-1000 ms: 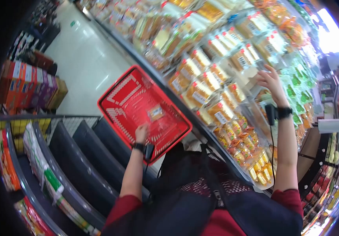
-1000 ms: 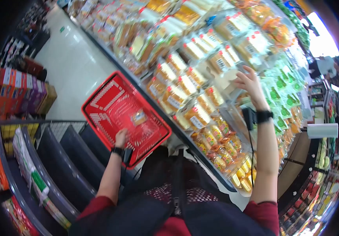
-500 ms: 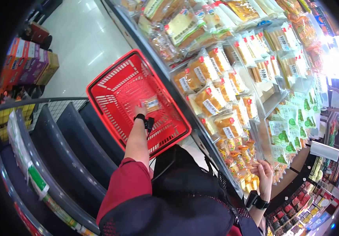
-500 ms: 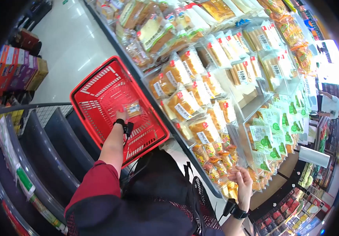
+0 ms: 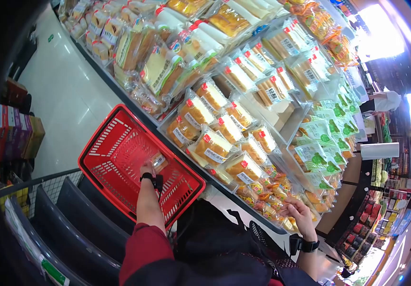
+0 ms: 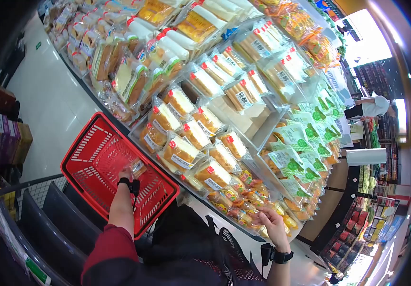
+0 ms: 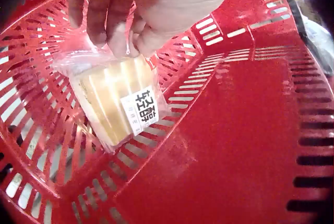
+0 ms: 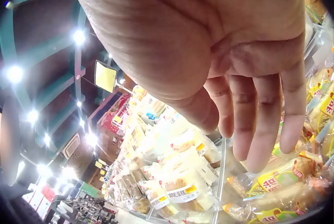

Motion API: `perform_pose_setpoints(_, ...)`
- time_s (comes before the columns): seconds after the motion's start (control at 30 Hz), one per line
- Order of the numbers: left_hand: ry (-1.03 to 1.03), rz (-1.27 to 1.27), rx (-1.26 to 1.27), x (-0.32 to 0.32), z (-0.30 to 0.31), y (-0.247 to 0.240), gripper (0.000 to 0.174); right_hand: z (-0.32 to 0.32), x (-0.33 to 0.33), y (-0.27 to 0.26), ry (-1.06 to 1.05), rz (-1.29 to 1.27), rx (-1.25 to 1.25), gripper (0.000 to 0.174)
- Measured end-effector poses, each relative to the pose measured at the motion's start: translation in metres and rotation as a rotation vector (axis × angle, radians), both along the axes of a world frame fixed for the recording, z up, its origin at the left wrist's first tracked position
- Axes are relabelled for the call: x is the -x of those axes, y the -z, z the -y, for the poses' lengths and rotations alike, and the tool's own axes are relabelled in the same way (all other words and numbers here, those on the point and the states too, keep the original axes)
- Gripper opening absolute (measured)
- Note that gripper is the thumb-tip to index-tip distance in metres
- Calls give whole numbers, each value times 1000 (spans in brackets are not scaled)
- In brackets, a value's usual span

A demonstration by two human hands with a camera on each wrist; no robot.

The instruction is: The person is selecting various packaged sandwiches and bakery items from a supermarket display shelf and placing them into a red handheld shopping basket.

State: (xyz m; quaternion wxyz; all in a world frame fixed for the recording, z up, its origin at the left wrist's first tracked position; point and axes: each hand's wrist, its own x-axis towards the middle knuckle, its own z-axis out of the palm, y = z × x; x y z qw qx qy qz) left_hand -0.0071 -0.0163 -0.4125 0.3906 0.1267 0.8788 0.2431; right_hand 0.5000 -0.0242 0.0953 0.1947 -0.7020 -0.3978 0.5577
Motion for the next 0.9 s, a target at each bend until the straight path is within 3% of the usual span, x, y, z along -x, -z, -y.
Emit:
perform_pose_setpoints(0.03,46,-112,10,2,2,9,36,-3,1,1,-32,0,-2,28)
perform_pose_setpoints(0.17,137,-105,30,1,-8,-17,32,-17,11,4,-91,-30,2,26)
perform_pose_setpoints(0.37,191,-390,-347,-4,12,-53,22,-41,29,3,-195,-99,-35,25)
perform_pose_setpoints(0.47,125,-398,-426,-13,27,-134,21,-49,28,7,-277,-139,-82,25)
perform_pose_setpoints(0.6,20,-196,-602,-35,37,-297,13,-58,36,11,-342,-178,-147,26)
perform_pose_setpoints(0.7,23,-82,-771,-38,36,-344,11,-69,55,0,-420,-203,-194,26)
perform_pose_setpoints(0.77,68,142,-909,-59,25,-406,8,-80,71,-11,-514,-198,-206,27)
perform_pose_setpoints(0.9,227,199,-982,-104,2,-479,13,-87,108,-22,-540,-329,-345,35)
